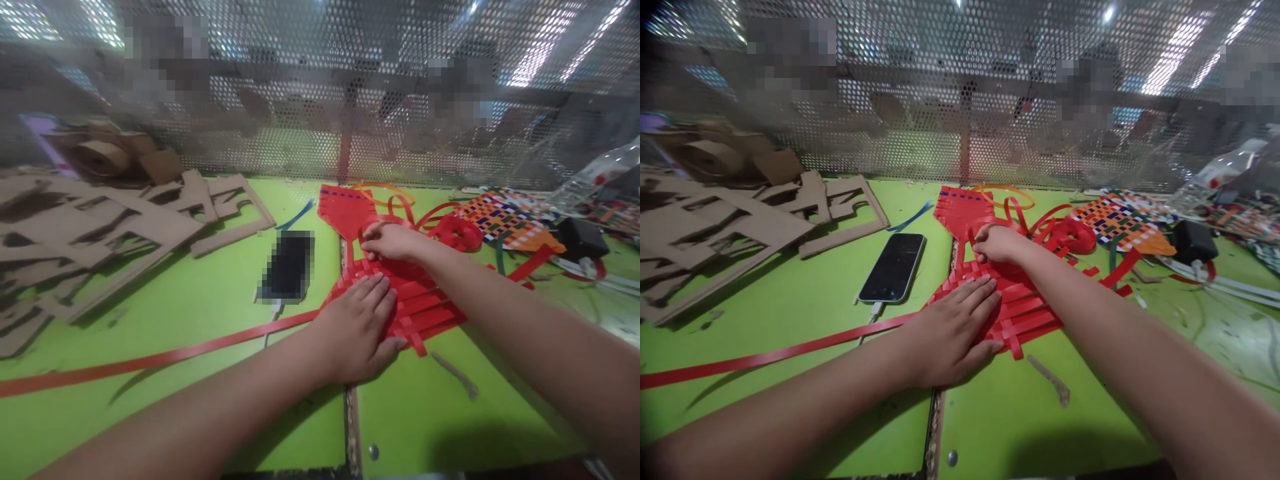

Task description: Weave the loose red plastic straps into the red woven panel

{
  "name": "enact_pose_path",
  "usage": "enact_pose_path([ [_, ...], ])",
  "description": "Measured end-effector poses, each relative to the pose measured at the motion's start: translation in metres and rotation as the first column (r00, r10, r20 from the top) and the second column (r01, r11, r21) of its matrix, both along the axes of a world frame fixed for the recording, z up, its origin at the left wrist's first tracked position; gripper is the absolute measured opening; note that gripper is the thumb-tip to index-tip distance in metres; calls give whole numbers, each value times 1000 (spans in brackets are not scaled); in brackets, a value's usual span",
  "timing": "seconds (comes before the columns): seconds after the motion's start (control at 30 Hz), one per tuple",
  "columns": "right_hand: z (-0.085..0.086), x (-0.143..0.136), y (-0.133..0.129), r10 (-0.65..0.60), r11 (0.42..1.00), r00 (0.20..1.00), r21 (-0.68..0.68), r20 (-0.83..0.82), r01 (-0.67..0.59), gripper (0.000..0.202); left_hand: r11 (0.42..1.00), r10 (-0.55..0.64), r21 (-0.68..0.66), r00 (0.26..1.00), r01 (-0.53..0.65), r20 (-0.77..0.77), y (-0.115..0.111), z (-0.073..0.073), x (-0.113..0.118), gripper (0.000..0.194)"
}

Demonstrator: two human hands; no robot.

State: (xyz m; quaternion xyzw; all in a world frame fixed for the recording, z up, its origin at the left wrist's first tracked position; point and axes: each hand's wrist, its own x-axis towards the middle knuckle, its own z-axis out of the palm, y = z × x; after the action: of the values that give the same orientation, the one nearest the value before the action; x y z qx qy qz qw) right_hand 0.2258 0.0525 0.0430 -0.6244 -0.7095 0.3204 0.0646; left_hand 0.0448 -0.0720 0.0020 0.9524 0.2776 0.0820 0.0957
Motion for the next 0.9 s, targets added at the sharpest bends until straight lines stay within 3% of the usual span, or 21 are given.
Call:
enact_pose_path([
  [0.07, -2, 2, 0, -19, 1000, 997, 5, -75, 19, 8, 1000, 0, -5, 1000, 0, 1, 0, 0, 0, 80],
  [0.3, -13, 5, -4, -106, 993, 962, 16, -250, 114, 10, 1000, -5, -16, 1000, 5, -3, 1, -1, 0, 79],
  [0.63, -11, -1, -5, -172, 983, 948, 20, -267, 184, 16, 998, -12, -61, 1000, 12, -5, 2, 2, 1, 79],
  [0.9, -20, -1, -1, -178, 979, 946, 46, -271, 197, 6, 999, -13, -31, 1000, 13, -1, 2, 1, 1, 78],
])
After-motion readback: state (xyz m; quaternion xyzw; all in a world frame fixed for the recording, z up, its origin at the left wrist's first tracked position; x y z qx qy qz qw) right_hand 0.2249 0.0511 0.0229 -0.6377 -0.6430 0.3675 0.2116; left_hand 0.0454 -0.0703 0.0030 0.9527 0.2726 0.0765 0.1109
